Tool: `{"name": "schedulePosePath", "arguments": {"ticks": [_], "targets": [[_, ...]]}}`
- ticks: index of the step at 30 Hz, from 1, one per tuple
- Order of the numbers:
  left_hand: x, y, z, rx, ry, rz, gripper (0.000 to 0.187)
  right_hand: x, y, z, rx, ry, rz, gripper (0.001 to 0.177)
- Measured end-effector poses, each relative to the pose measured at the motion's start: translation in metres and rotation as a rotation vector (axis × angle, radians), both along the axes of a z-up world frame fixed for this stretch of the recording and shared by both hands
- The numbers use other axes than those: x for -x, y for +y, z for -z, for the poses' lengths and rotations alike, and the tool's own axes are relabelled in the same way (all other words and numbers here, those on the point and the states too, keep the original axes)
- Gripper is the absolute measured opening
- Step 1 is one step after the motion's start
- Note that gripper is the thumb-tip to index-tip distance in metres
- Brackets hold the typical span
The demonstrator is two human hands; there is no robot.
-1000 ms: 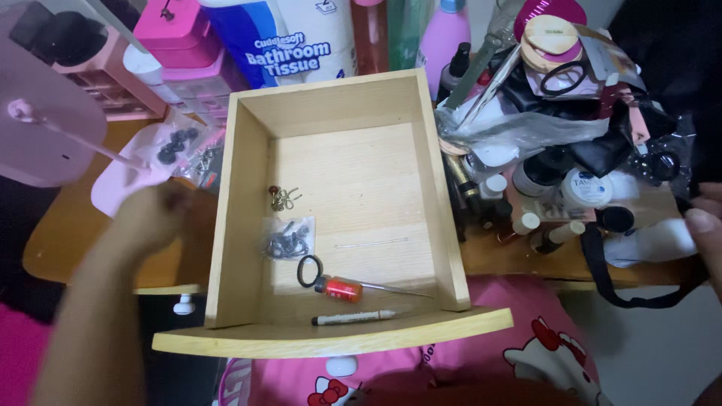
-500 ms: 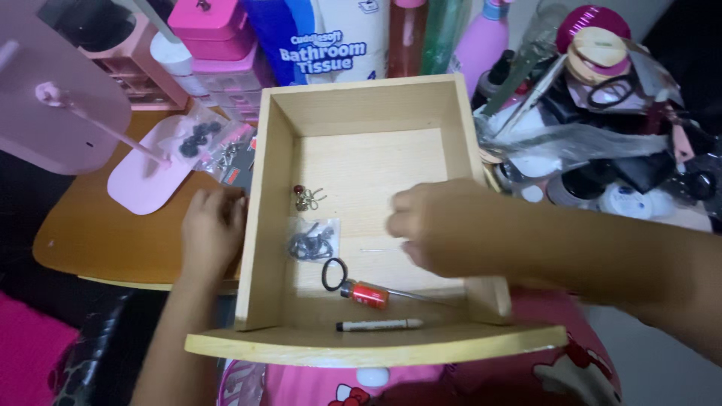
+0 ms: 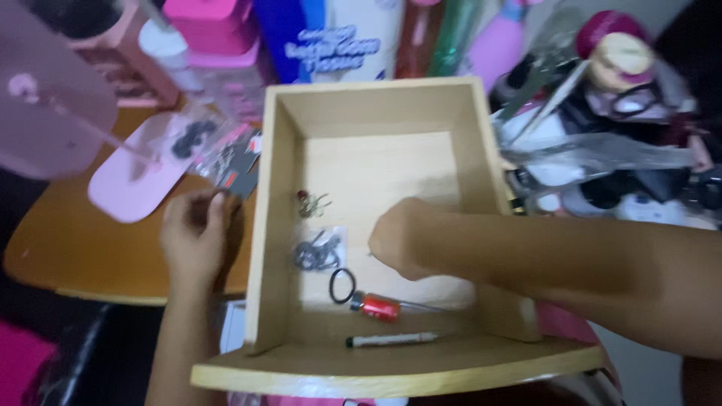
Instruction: The person empties a wooden drawer by removing cosmetics, tools, and small accessories one by one and placing them on the table. They handle bottles, compacts, brushes, and packaged items, leaving the drawer nearly empty by the end.
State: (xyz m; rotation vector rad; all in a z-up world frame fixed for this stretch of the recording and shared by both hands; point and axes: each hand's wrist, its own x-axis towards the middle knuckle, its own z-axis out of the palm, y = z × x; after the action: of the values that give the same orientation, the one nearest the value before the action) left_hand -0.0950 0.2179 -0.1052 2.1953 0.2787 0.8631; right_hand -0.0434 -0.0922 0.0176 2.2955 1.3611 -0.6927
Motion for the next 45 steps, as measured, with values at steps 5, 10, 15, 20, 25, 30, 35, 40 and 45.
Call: {"name": "schedulePosePath", "arguments": {"ticks": [5,10,15,20,25,30,35,40,45], "targets": [[-0.004,0.010,0.010,-0.001,0.014,0.003,0.018,-0.036,-0.032,-0.065,-0.289,-0.008,0.422,0.029],[-0.004,0.007,0.011,0.058,0.024,-0.006,0.020,-0.090,-0.140,-0.118,-0.492,-0.316,0.753,0.033],[-0.001,0.004,0.006,-0.012,0.085,-0.071,0.020,-0.117,-0.205,-0.102,-0.185,-0.528,0.772,0.030],[-0.002,0.001,0.009,-0.015,0.070,-0.072,0.019,-0.095,-0.193,-0.091,0.025,-0.686,0.819,0.026],[0.000,0.003,0.011,-0.150,0.031,-0.079,0.020,-0.061,-0.138,-0.112,-0.355,-0.592,0.441,0.033],[-0.002,0.002,0.006,-0.006,0.049,-0.063,0.019,-0.025,-0.019,-0.068,-0.147,-0.019,0.451,0.047],[-0.002,0.001,0.003,0.046,0.021,-0.053,0.018,-0.001,0.040,-0.020,-0.429,0.046,-0.124,0.034],[-0.005,0.002,0.001,0.115,0.052,-0.044,0.017,-0.010,0.054,0.013,-0.589,0.198,-0.066,0.038],[-0.004,0.002,0.001,0.086,0.033,-0.031,0.017,-0.017,0.055,0.023,-0.421,0.323,0.223,0.020]]}}
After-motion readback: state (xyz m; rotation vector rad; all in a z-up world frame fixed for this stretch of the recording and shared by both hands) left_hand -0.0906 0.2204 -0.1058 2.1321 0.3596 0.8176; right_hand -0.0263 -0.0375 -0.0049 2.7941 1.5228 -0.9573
